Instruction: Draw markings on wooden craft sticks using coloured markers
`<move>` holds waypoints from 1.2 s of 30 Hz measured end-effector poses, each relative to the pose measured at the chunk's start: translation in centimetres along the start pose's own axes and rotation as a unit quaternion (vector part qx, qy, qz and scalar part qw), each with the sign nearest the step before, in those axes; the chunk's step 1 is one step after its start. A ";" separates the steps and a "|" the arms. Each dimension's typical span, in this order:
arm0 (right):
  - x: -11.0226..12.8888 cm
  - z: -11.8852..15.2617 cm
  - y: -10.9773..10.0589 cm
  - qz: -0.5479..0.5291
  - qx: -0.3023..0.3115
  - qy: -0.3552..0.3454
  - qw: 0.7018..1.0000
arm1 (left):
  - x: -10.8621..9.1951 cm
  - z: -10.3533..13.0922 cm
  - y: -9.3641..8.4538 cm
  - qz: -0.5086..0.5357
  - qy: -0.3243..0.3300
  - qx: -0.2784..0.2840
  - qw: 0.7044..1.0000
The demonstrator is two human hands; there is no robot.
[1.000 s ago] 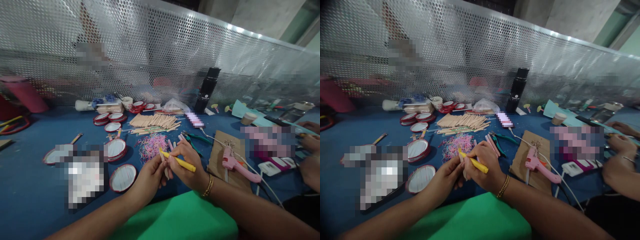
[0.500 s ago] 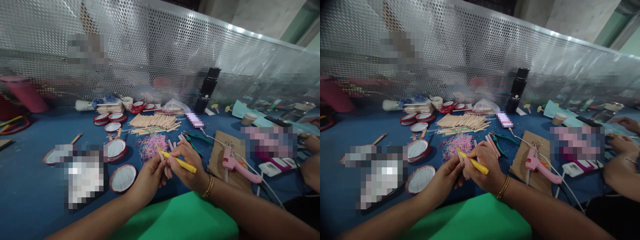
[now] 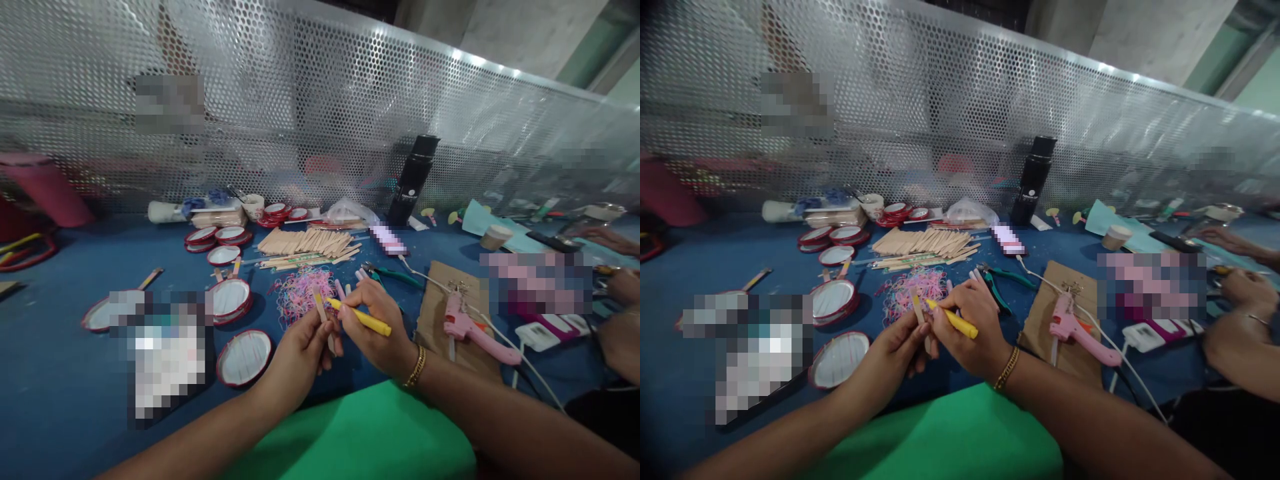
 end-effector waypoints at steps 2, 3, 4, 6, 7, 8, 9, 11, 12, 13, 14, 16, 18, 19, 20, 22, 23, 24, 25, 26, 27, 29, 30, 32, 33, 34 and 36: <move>-0.1 0.0 0.0 -0.001 -0.003 0.003 1.000 | 0.0 0.0 0.0 0.003 -0.001 -0.003 1.000; 0.0 0.1 0.0 -0.004 -0.003 -0.001 1.000 | 0.1 0.0 0.0 0.004 -0.002 -0.003 1.000; 0.1 0.1 0.0 -0.006 -0.002 -0.007 1.000 | 0.1 0.0 0.0 0.004 -0.003 -0.004 1.000; 0.3 0.2 0.1 -0.007 -0.004 -0.018 1.000 | 0.1 0.0 0.0 0.002 -0.001 -0.001 1.000; 0.4 0.2 0.1 -0.008 -0.005 -0.024 1.000 | 0.0 0.0 0.0 0.000 0.001 -0.001 1.000; 0.5 0.3 0.2 -0.011 -0.004 -0.030 0.999 | -0.1 0.0 0.0 -0.001 0.005 0.000 1.000; 0.7 0.3 0.2 -0.015 -0.003 -0.036 0.999 | -0.2 0.0 0.0 -0.003 0.009 0.000 1.000; 0.9 0.3 0.3 -0.024 0.002 -0.048 0.999 | -0.4 0.0 0.0 -0.002 0.015 0.001 1.000; 0.9 0.4 0.4 -0.026 0.006 -0.052 0.998 | -0.4 0.0 0.0 0.000 0.015 0.000 1.000; 0.9 0.4 0.5 -0.028 0.010 -0.053 0.998 | -0.4 0.0 0.0 0.002 0.015 -0.001 1.000; 0.8 0.4 0.5 -0.029 0.013 -0.054 0.998 | -0.4 0.0 0.0 0.002 0.014 -0.002 1.000; 0.6 0.3 0.5 -0.027 0.014 -0.048 0.998 | -0.3 0.0 0.0 -0.001 0.011 -0.002 1.000; 0.3 0.2 0.4 -0.017 0.006 -0.032 0.999 | -0.1 0.0 0.0 -0.005 0.006 0.000 1.000; 0.1 0.2 0.2 -0.012 0.000 -0.024 1.000 | 0.0 0.0 0.0 -0.004 0.004 0.000 1.000; 0.0 0.1 0.1 -0.008 -0.006 -0.015 1.000 | 0.1 0.0 0.0 -0.002 0.001 0.000 1.000; 0.0 0.1 0.0 -0.007 -0.010 -0.009 1.000 | 0.1 0.0 -0.1 0.004 -0.003 -0.005 1.000; 0.0 0.1 0.0 -0.009 -0.010 -0.013 1.000 | 0.0 0.0 -0.1 0.006 -0.003 -0.007 1.000; 0.2 0.2 0.1 -0.011 -0.009 -0.019 1.000 | -0.1 0.0 -0.1 0.008 -0.002 -0.009 1.000; 0.3 0.2 0.1 -0.014 -0.006 -0.027 1.000 | -0.2 0.0 0.0 0.009 0.000 -0.010 1.000; 0.4 0.3 0.2 -0.016 -0.003 -0.034 0.999 | -0.3 0.0 0.0 0.008 0.002 -0.010 1.000; 0.6 0.4 0.3 -0.019 -0.001 -0.041 0.999 | -0.3 0.0 0.0 0.006 0.004 -0.011 1.000; 0.7 0.5 0.5 -0.023 0.003 -0.049 0.999 | -0.3 0.0 0.0 -0.002 0.004 -0.011 1.000; 0.7 0.5 0.6 -0.026 0.007 -0.050 0.998 | -0.2 -0.1 0.0 -0.008 0.003 -0.010 1.000; 0.7 0.5 0.7 -0.029 0.013 -0.052 0.998 | -0.1 -0.1 0.0 -0.015 0.004 -0.006 1.000; 0.7 0.4 0.7 -0.030 0.015 -0.052 0.998 | 0.0 -0.1 0.0 -0.015 0.004 -0.004 1.000; 0.7 0.3 0.6 -0.029 0.014 -0.052 0.998 | 0.0 -0.1 0.0 -0.013 0.004 -0.004 1.000; 0.5 0.2 0.4 -0.023 0.006 -0.044 0.999 | 0.0 -0.1 0.0 -0.003 0.003 -0.005 1.000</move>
Point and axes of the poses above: each hand's wrist, its own z-axis away from the middle knuckle, its own y-axis out of the palm, x = y × z, the point moved 7 cm from there along -z, towards the middle knuckle, and after that the axes turned 1 degree about -z, right-handed, at the moved point
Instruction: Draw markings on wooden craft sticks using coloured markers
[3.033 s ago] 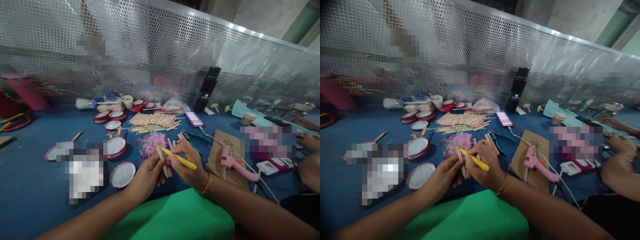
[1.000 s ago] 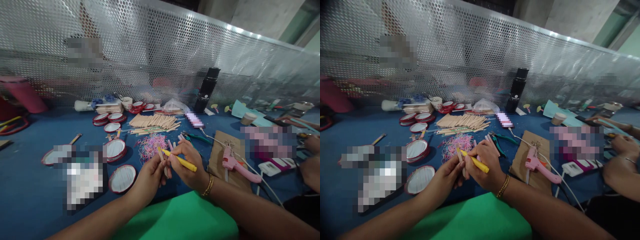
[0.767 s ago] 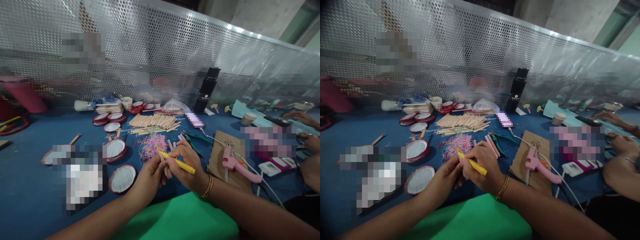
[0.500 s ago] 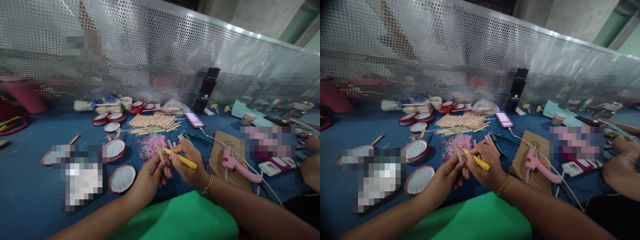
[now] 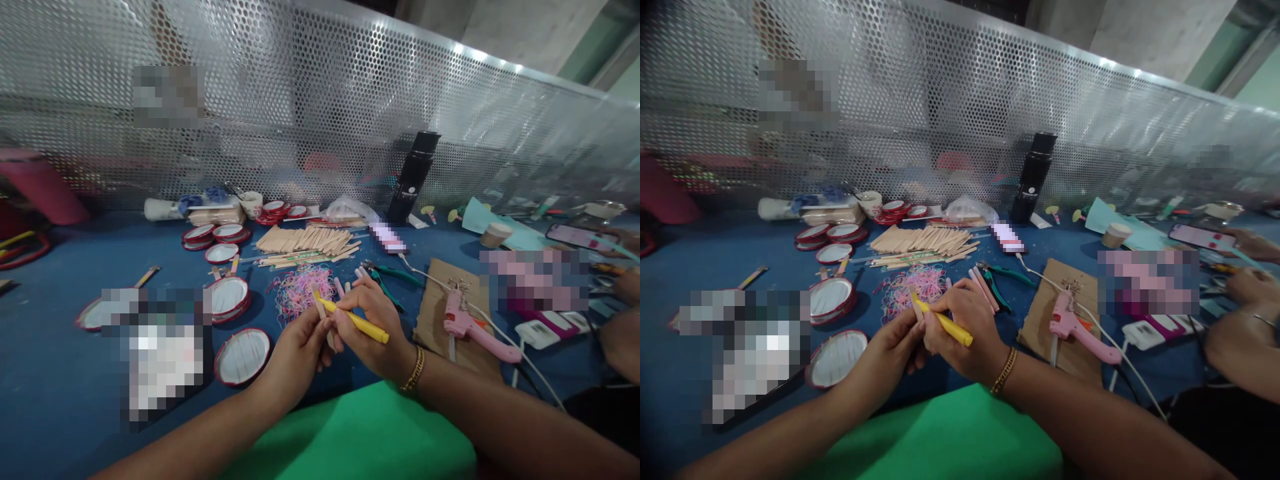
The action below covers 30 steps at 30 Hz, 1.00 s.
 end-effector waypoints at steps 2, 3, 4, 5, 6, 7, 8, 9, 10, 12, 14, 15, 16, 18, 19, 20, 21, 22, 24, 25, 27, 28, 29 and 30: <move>-0.2 -0.1 -0.2 0.011 -0.007 0.018 1.000 | 0.0 0.0 0.0 0.010 -0.002 -0.003 1.000; -0.3 -0.1 -0.3 0.014 -0.010 0.025 1.000 | 0.0 0.0 0.0 0.013 -0.003 -0.005 1.000; -0.3 -0.1 -0.3 0.015 -0.012 0.027 0.999 | -0.1 0.0 0.0 0.015 -0.004 -0.006 1.000; -0.2 0.0 -0.3 0.014 -0.013 0.025 1.000 | -0.1 0.0 0.0 0.015 -0.005 -0.007 1.000; -0.1 0.0 -0.3 0.011 -0.013 0.017 1.000 | -0.1 0.0 0.0 0.014 -0.005 -0.008 1.000; 0.1 0.1 -0.1 0.006 -0.010 0.008 1.000 | -0.1 0.0 0.0 0.014 -0.005 -0.008 1.000; 0.2 0.1 0.0 0.001 -0.003 0.000 1.000 | -0.1 0.0 0.0 0.013 -0.006 -0.009 1.000; 0.3 0.2 0.1 -0.003 0.003 -0.005 1.000 | -0.2 0.0 -0.1 0.014 -0.006 -0.011 1.000; 0.4 0.2 0.2 -0.005 0.009 -0.006 1.000 | -0.2 0.0 -0.1 0.014 -0.007 -0.012 1.000; 0.3 0.2 0.3 -0.004 0.014 -0.003 1.000 | -0.1 0.0 -0.1 0.019 -0.007 -0.013 1.000; 0.1 0.0 0.1 0.004 0.009 0.005 1.000 | -0.1 -0.1 -0.1 0.024 -0.004 -0.012 1.000; 0.0 -0.1 -0.1 0.009 0.005 0.010 1.000 | -0.1 -0.1 -0.1 0.026 -0.003 -0.011 1.000; -0.1 -0.2 -0.2 0.013 0.003 0.016 1.000 | -0.1 0.0 -0.1 0.026 -0.004 -0.010 1.000; -0.2 -0.2 -0.3 0.021 -0.002 0.025 0.999 | 0.0 0.0 -0.1 0.024 -0.006 -0.010 1.000; -0.2 -0.2 -0.3 0.022 -0.003 0.025 0.999 | 0.0 0.0 -0.1 0.022 -0.006 -0.010 1.000; -0.1 -0.1 -0.2 0.021 -0.002 0.020 1.000 | 0.0 0.1 -0.1 0.020 -0.005 -0.010 1.000; 0.1 -0.1 -0.1 0.017 0.001 0.012 1.000 | 0.0 0.1 -0.1 0.017 -0.004 -0.011 1.000; 0.3 0.0 0.0 0.012 0.006 0.002 1.000 | 0.0 0.1 -0.1 0.014 -0.003 -0.010 1.000; 0.4 0.0 0.2 0.006 0.016 -0.008 1.000 | 0.0 0.0 -0.1 0.006 -0.001 -0.009 1.000; 0.4 0.0 0.2 0.006 0.018 -0.007 1.000 | 0.1 0.0 -0.1 0.004 -0.001 -0.008 1.000; 0.2 -0.1 0.1 0.013 0.011 0.001 1.000 | 0.1 0.0 0.0 0.001 0.000 -0.008 1.000; 0.1 -0.1 -0.1 0.018 0.004 0.006 1.000 | 0.1 0.0 0.0 0.001 -0.001 -0.008 1.000; 0.0 -0.1 -0.2 0.021 -0.003 0.008 1.000 | 0.1 0.0 0.0 0.001 -0.003 -0.008 1.000; 0.0 -0.1 -0.3 0.022 -0.009 0.009 1.000 | 0.1 0.0 0.0 0.003 -0.005 -0.009 1.000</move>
Point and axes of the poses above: each hand's wrist, its own z-axis away from the middle knuckle, its own y-axis out of the palm, x = y × z, the point moved 7 cm from there along -z, towards the middle knuckle, and after that the axes turned 1 degree about -z, right-handed, at the moved point
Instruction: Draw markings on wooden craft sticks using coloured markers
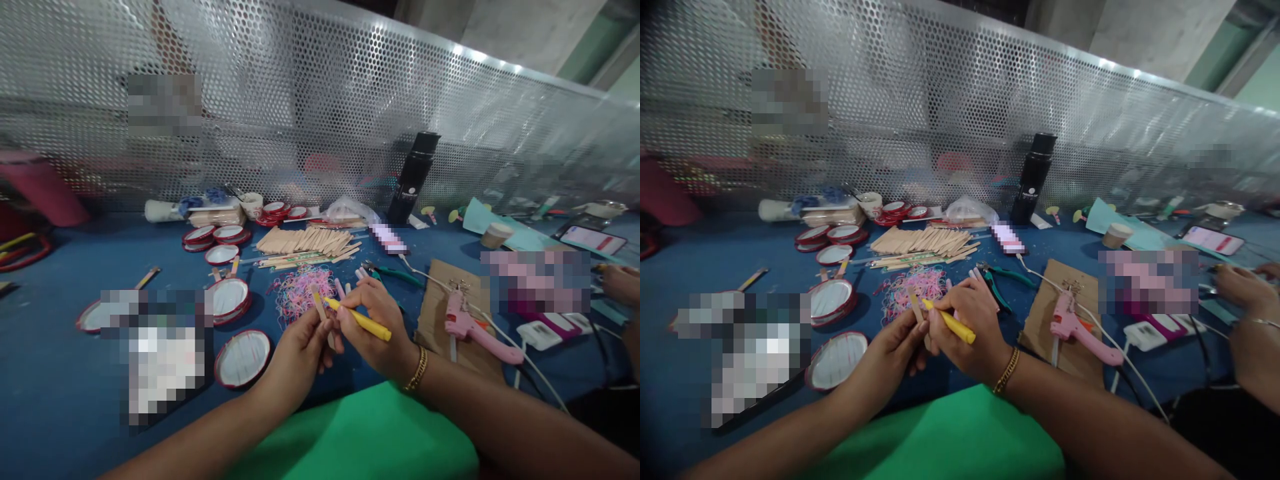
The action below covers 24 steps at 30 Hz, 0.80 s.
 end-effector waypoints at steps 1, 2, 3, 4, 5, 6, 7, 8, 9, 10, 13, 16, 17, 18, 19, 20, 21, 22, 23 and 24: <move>0.0 0.0 0.0 -0.001 -0.003 -0.001 1.000 | 0.0 0.0 0.0 0.002 -0.001 0.000 1.000; 0.1 0.1 0.0 -0.004 -0.003 -0.005 1.000 | 0.0 0.0 0.0 0.004 -0.003 0.000 1.000; 0.2 0.1 0.1 -0.008 0.003 -0.011 1.000 | -0.1 0.0 0.0 0.007 -0.002 -0.002 1.000; 0.4 0.1 0.2 -0.012 0.012 -0.017 1.000 | -0.1 0.0 -0.1 0.009 -0.002 -0.003 1.000; 0.5 0.2 0.4 -0.015 0.021 -0.020 0.999 | -0.1 0.0 -0.1 0.011 -0.002 -0.005 1.000; 0.5 0.2 0.5 -0.016 0.028 -0.021 0.999 | -0.1 0.0 -0.1 0.012 -0.002 -0.006 1.000; 0.5 0.1 0.5 -0.014 0.031 -0.022 0.999 | -0.1 0.0 -0.1 0.012 -0.002 -0.007 1.000; 0.4 0.1 0.4 -0.009 0.028 -0.020 0.999 | -0.1 0.0 -0.2 0.014 -0.003 -0.009 1.000; 0.3 0.0 0.3 -0.004 0.021 -0.017 1.000 | 0.0 0.0 -0.1 0.015 -0.005 -0.009 1.000; 0.3 0.0 0.1 0.002 0.012 -0.014 1.000 | 0.0 0.0 -0.1 0.016 -0.006 -0.008 1.000; 0.2 0.0 -0.1 0.005 -0.003 -0.013 1.000 | -0.1 0.0 -0.1 0.014 -0.002 -0.005 1.000; 0.5 0.0 0.2 -0.007 0.011 -0.024 1.000 | -0.2 0.0 -0.1 0.014 0.001 -0.006 1.000; 0.5 -0.1 0.3 -0.009 0.018 -0.023 1.000 | -0.2 0.0 -0.1 0.017 -0.001 -0.007 1.000; 0.4 -0.1 0.3 -0.007 0.023 -0.018 1.000 | -0.1 0.0 -0.2 0.021 -0.004 -0.008 1.000; 0.2 -0.2 0.3 -0.002 0.024 -0.008 1.000 | -0.1 0.0 -0.2 0.026 -0.006 -0.009 1.000; 0.0 -0.3 0.2 0.003 0.019 0.003 1.000 | 0.0 0.0 -0.2 0.029 -0.008 -0.010 1.000; -0.2 -0.4 0.0 0.006 0.012 0.012 1.000 | 0.0 0.0 -0.3 0.030 -0.012 -0.009 0.999; -0.3 -0.4 -0.1 0.007 0.006 0.019 1.000 | 0.1 0.0 -0.3 0.031 -0.015 -0.007 0.999; -0.3 -0.4 -0.2 0.006 0.001 0.020 1.000 | 0.1 0.0 -0.3 0.031 -0.018 -0.004 0.999; -0.2 -0.4 -0.2 0.001 0.001 0.017 1.000 | 0.1 0.0 -0.2 0.032 -0.020 0.001 0.999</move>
Point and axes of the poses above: each hand's wrist, its own z-axis away from the middle knuckle, its own y-axis out of the palm, x = y × z, the point moved 7 cm from there along -z, towards the middle knuckle, and after that the axes turned 1 degree about -z, right-handed, at the moved point
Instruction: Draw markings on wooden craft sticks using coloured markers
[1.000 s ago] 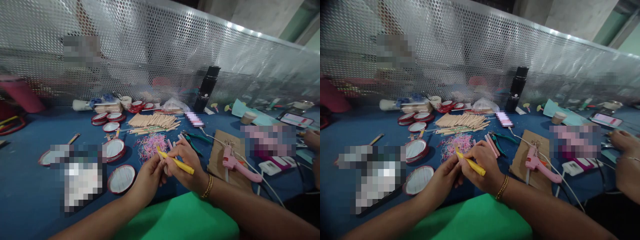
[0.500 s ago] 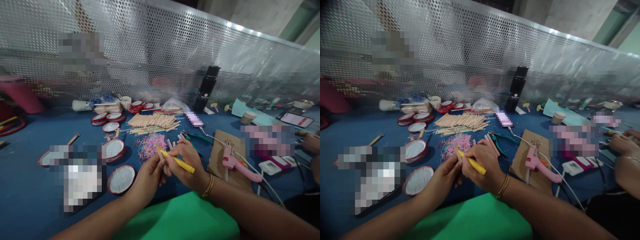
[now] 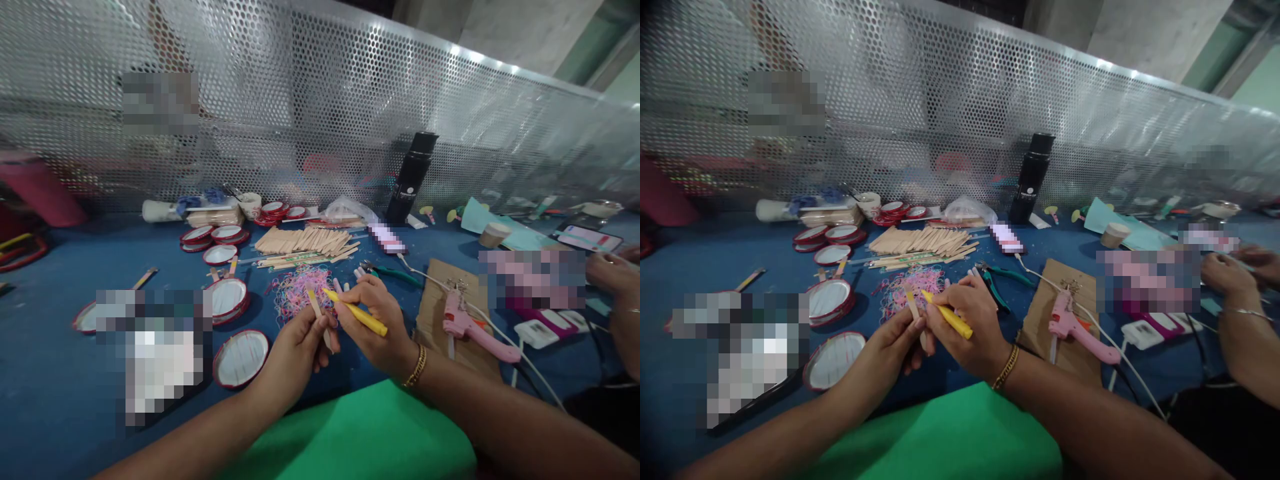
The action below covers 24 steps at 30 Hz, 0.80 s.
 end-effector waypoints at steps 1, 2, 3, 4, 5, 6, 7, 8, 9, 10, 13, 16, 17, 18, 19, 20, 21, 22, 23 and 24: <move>0.1 0.0 0.0 -0.006 0.004 -0.006 1.000 | 0.0 0.0 0.0 0.002 -0.002 0.005 1.000; 0.3 0.1 0.1 -0.011 0.009 -0.014 1.000 | 0.0 0.0 0.0 0.005 -0.002 0.009 1.000; 0.4 0.1 0.1 -0.014 0.016 -0.021 1.000 | -0.1 0.1 0.1 0.008 -0.002 0.012 1.000; 0.6 0.1 0.1 -0.016 0.022 -0.026 0.999 | -0.1 0.1 0.1 0.009 -0.004 0.014 1.000; 0.7 0.1 0.1 -0.018 0.026 -0.030 0.999 | -0.1 0.1 0.0 0.008 -0.006 0.014 1.000; 0.9 0.0 0.1 -0.020 0.030 -0.034 0.999 | -0.1 0.2 0.0 0.006 -0.009 0.014 1.000; 1.0 0.0 0.0 -0.022 0.035 -0.038 0.998 | -0.1 0.2 0.0 0.003 -0.013 0.013 1.000; 1.1 0.0 0.0 -0.023 0.040 -0.039 0.998 | 0.0 0.2 0.0 0.002 -0.016 0.014 1.000; 1.2 0.0 0.0 -0.023 0.041 -0.038 0.998 | 0.1 0.2 -0.1 0.002 -0.019 0.015 1.000; 1.2 0.0 -0.1 -0.023 0.037 -0.034 0.998 | 0.1 0.2 -0.1 0.004 -0.023 0.016 1.000; 1.0 0.1 -0.4 -0.018 0.012 -0.014 1.000 | 0.3 0.2 -0.1 0.014 -0.027 0.019 0.999; 0.9 0.2 -0.4 -0.010 -0.002 -0.012 1.000 | 0.3 0.2 -0.1 0.015 -0.022 0.023 0.999; 0.9 0.2 -0.3 -0.008 -0.002 -0.013 1.000 | 0.3 0.2 -0.1 0.014 -0.021 0.023 0.999; 0.9 0.2 -0.3 -0.009 -0.003 -0.014 1.000 | 0.3 0.2 0.0 0.013 -0.020 0.024 0.999; 0.8 0.2 -0.3 -0.010 -0.001 -0.014 1.000 | 0.3 0.2 0.0 0.013 -0.019 0.024 0.999; 0.8 0.2 -0.2 -0.013 0.001 -0.013 1.000 | 0.2 0.2 0.0 0.013 -0.016 0.027 0.999; 0.8 0.2 -0.2 -0.015 0.005 -0.011 1.000 | 0.2 0.2 0.1 0.013 -0.014 0.028 0.999; 0.7 0.2 -0.1 -0.015 0.009 -0.009 1.000 | 0.1 0.2 0.1 0.012 -0.013 0.029 0.999; 0.7 0.2 -0.1 -0.016 0.011 -0.006 1.000 | 0.0 0.3 0.2 0.010 -0.011 0.030 0.999; 0.6 0.2 -0.1 -0.016 0.013 -0.002 1.000 | -0.1 0.3 0.2 0.008 -0.010 0.029 0.999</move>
Point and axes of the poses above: each hand's wrist, its own z-axis away from the middle knuckle, its own y-axis out of the palm, x = y × z, the point moved 7 cm from there along -z, towards the middle knuckle, and after that the axes turned 1 degree about -z, right-handed, at the moved point
